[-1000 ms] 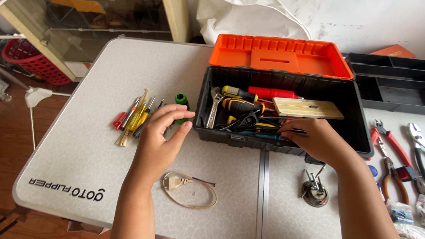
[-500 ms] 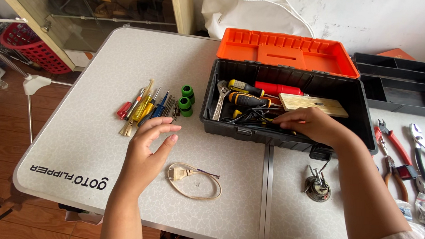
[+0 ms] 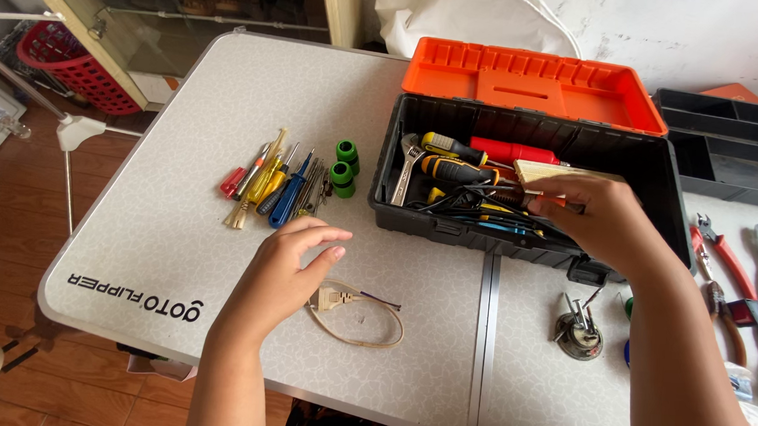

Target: The person picks up hand tools one at a time from a folding table, including a red flashlight, pipe wrench, screwdrivers, adjustable wrench, and a wooden block, and places them into an open toolbox, arranging them inside the main compartment. They then lift and reposition the black organizer tray on top and begin placing tape rolls and small items into its compartments.

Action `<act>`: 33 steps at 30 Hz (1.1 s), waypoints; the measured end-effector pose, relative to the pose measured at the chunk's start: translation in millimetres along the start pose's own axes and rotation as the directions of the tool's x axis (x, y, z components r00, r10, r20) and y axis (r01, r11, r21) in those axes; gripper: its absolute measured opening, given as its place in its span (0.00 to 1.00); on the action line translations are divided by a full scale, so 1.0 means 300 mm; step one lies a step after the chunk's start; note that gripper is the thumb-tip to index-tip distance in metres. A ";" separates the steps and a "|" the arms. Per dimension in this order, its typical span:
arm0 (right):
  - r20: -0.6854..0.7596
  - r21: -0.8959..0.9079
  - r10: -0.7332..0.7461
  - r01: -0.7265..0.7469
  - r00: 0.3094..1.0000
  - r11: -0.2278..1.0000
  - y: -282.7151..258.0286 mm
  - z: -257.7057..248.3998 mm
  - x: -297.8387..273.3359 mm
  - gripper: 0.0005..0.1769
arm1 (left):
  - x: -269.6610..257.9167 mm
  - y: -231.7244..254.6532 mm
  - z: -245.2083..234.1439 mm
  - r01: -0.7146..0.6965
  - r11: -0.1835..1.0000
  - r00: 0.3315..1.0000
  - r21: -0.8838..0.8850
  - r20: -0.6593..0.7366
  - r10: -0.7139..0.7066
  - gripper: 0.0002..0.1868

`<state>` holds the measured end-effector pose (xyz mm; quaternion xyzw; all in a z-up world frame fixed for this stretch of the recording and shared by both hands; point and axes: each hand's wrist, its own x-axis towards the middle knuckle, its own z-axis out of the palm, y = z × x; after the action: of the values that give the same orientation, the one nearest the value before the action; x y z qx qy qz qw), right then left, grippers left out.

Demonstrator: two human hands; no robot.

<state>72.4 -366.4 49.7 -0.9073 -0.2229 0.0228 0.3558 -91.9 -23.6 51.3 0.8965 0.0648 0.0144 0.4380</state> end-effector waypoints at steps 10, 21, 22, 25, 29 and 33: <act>0.194 0.126 -0.102 0.079 0.976 0.989 -0.274 0.329 -0.107 0.19 | -0.033 -0.068 -0.017 0.181 0.940 0.973 0.290 0.083 -0.213 0.19; 0.472 -0.275 -0.166 0.324 0.866 0.905 -0.359 0.596 -0.206 0.57 | -0.147 -0.224 0.099 -0.204 0.917 0.975 0.343 0.159 0.157 0.44; 0.454 -0.280 -0.206 0.358 0.867 0.891 -0.355 0.603 -0.212 0.55 | -0.162 -0.244 0.106 -0.224 0.910 0.973 0.348 0.133 0.189 0.42; 0.431 -0.307 -0.239 0.390 0.870 0.868 -0.346 0.611 -0.224 0.47 | -0.166 -0.282 0.123 -0.279 0.888 0.960 0.365 0.075 0.270 0.36; 0.436 -0.321 -0.187 0.347 0.880 0.881 -0.367 0.605 -0.245 0.34 | -0.174 -0.249 0.128 -0.260 0.885 0.965 0.387 0.062 0.256 0.29; 0.418 -0.303 -0.307 0.450 0.855 0.840 -0.364 0.593 -0.255 0.25 | -0.176 -0.204 0.123 -0.203 0.886 0.979 0.417 0.083 0.186 0.21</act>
<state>-74.3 -214.9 -20.4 -0.8769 -0.4606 0.0682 0.1192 -147.7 -22.0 -18.0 0.9721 -0.0326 0.0256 0.2310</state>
